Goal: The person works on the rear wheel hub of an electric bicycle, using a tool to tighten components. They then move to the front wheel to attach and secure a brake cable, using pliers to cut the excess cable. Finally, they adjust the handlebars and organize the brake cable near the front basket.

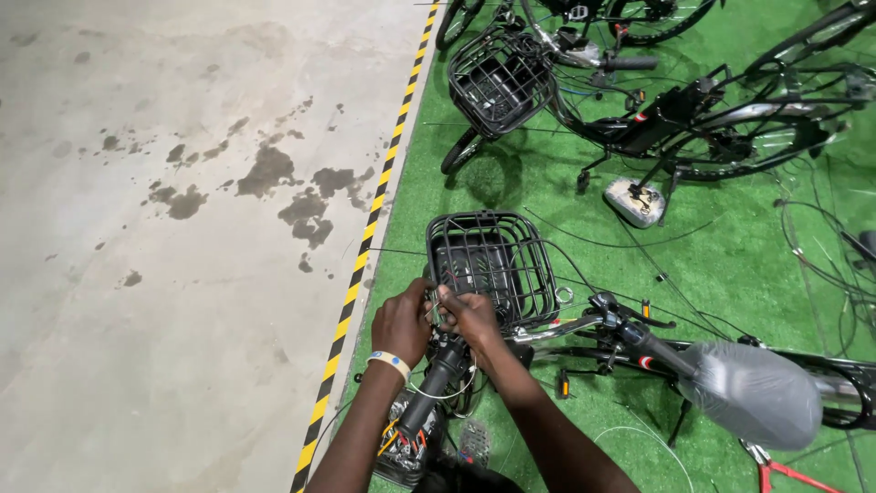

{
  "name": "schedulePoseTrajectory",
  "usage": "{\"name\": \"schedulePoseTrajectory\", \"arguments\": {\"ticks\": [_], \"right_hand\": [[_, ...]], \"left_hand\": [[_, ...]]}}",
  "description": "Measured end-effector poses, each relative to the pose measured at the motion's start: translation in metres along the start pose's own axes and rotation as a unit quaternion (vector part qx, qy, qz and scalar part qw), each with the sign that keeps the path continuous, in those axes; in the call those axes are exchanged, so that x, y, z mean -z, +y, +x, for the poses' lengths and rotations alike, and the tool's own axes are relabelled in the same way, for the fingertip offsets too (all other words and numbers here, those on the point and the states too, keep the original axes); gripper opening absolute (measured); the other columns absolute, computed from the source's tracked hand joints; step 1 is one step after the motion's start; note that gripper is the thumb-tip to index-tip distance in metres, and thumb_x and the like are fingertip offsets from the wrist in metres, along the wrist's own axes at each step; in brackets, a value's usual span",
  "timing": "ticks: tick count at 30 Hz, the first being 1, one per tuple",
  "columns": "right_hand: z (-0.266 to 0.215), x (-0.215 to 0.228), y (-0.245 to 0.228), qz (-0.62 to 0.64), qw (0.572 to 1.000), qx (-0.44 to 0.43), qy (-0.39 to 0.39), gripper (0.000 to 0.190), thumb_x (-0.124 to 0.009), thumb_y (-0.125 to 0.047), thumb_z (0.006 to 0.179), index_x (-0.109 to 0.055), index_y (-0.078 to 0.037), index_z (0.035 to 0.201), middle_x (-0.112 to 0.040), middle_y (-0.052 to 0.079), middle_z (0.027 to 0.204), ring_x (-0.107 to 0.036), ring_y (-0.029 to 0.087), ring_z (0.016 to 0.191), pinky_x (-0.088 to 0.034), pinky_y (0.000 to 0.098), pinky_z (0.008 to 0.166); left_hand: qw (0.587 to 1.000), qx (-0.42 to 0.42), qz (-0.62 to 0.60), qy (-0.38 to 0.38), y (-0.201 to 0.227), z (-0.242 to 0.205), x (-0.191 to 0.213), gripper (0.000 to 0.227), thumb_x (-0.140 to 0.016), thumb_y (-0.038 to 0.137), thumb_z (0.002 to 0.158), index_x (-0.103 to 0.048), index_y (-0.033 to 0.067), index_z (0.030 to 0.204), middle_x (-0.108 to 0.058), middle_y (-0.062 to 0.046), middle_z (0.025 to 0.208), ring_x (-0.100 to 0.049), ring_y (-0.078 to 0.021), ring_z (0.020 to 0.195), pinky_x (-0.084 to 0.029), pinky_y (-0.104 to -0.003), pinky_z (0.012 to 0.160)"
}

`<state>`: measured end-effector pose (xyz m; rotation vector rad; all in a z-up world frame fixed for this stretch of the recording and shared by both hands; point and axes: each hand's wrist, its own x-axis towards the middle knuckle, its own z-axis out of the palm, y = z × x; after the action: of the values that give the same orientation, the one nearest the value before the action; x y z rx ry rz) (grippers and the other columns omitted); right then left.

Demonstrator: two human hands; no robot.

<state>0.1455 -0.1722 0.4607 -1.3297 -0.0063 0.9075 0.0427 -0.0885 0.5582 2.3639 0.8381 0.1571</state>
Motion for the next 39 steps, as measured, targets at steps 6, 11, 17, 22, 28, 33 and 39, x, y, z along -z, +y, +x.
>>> {"name": "schedulePoseTrajectory", "arguments": {"ticks": [6,11,17,22,28,33,39], "right_hand": [[-0.011,-0.017,-0.007,0.002,1.0,-0.006,0.014,0.041,-0.066,-0.039,0.09,-0.062,0.001,0.085,-0.062,0.007,0.069,-0.054,0.008,0.048,-0.061,0.0291,0.054],[-0.011,-0.025,-0.027,-0.001,0.995,-0.073,0.065,0.023,-0.059,-0.027,0.095,-0.059,-0.004,0.095,-0.062,0.009,0.088,-0.054,0.015,0.059,-0.054,0.0293,0.051],[0.003,-0.012,-0.007,0.003,0.999,-0.003,0.054,0.046,-0.068,-0.043,0.089,-0.062,0.003,0.09,-0.061,0.01,0.075,-0.064,0.018,0.056,-0.063,0.0373,0.058],[-0.046,-0.022,-0.017,0.009,0.996,0.045,0.07,0.054,-0.073,-0.047,0.084,-0.063,0.006,0.093,-0.064,0.017,0.086,-0.069,0.022,0.073,-0.061,0.0397,0.075],[-0.067,-0.028,-0.017,0.047,0.989,0.082,0.112,0.045,-0.063,-0.037,0.093,-0.062,0.007,0.102,-0.061,0.011,0.088,-0.066,0.017,0.08,-0.06,0.0306,0.078],[-0.054,-0.005,-0.001,0.082,0.977,0.074,0.183,0.03,-0.068,-0.018,0.09,-0.059,0.006,0.106,-0.062,0.018,0.095,-0.068,0.025,0.084,-0.06,0.0408,0.08],[-0.078,0.038,-0.017,0.048,0.976,0.005,0.211,0.023,-0.061,-0.025,0.093,-0.062,-0.009,0.109,-0.068,0.007,0.099,-0.066,0.021,0.082,-0.061,0.0428,0.071]], "left_hand": [[0.942,-0.037,-0.332,0.024,-0.024,-0.021,-0.004,0.035,-0.042,-0.004,0.094,-0.057,0.0141,0.12,-0.05,-0.007,0.06,-0.049,-0.0174,0.055,-0.047,-0.033,0.059],[0.884,-0.022,-0.464,0.056,-0.042,-0.033,0.002,0.018,-0.045,0.005,0.096,-0.055,0.0113,0.11,-0.051,-0.001,0.068,-0.039,-0.0087,0.049,-0.03,-0.022,0.04],[0.927,-0.006,-0.359,0.103,-0.057,-0.036,0.018,0.025,-0.037,0.002,0.098,-0.061,0.0087,0.1,-0.047,-0.004,0.062,-0.046,-0.0145,0.053,-0.04,-0.029,0.054],[0.935,0.0,-0.333,0.125,-0.078,-0.035,0.009,0.019,-0.046,0.014,0.1,-0.064,0.0111,0.095,-0.05,-0.007,0.059,-0.053,-0.0178,0.06,-0.046,-0.033,0.062],[0.945,-0.001,-0.309,0.102,-0.086,-0.045,0.004,0.023,-0.046,0.019,0.101,-0.066,0.0104,0.093,-0.06,-0.012,0.063,-0.059,-0.0221,0.064,-0.049,-0.036,0.067],[0.984,0.021,-0.176,0.025,-0.093,-0.042,0.013,0.032,-0.064,0.022,0.089,-0.056,0.0143,0.119,-0.07,-0.015,0.091,-0.067,-0.0363,0.077,-0.051,-0.049,0.073],[0.967,-0.138,-0.213,0.037,-0.031,-0.041,0.052,0.036,-0.066,0.022,0.089,-0.056,0.0041,0.12,-0.061,-0.018,0.1,-0.065,-0.04,0.088,-0.053,-0.05,0.077]]}}
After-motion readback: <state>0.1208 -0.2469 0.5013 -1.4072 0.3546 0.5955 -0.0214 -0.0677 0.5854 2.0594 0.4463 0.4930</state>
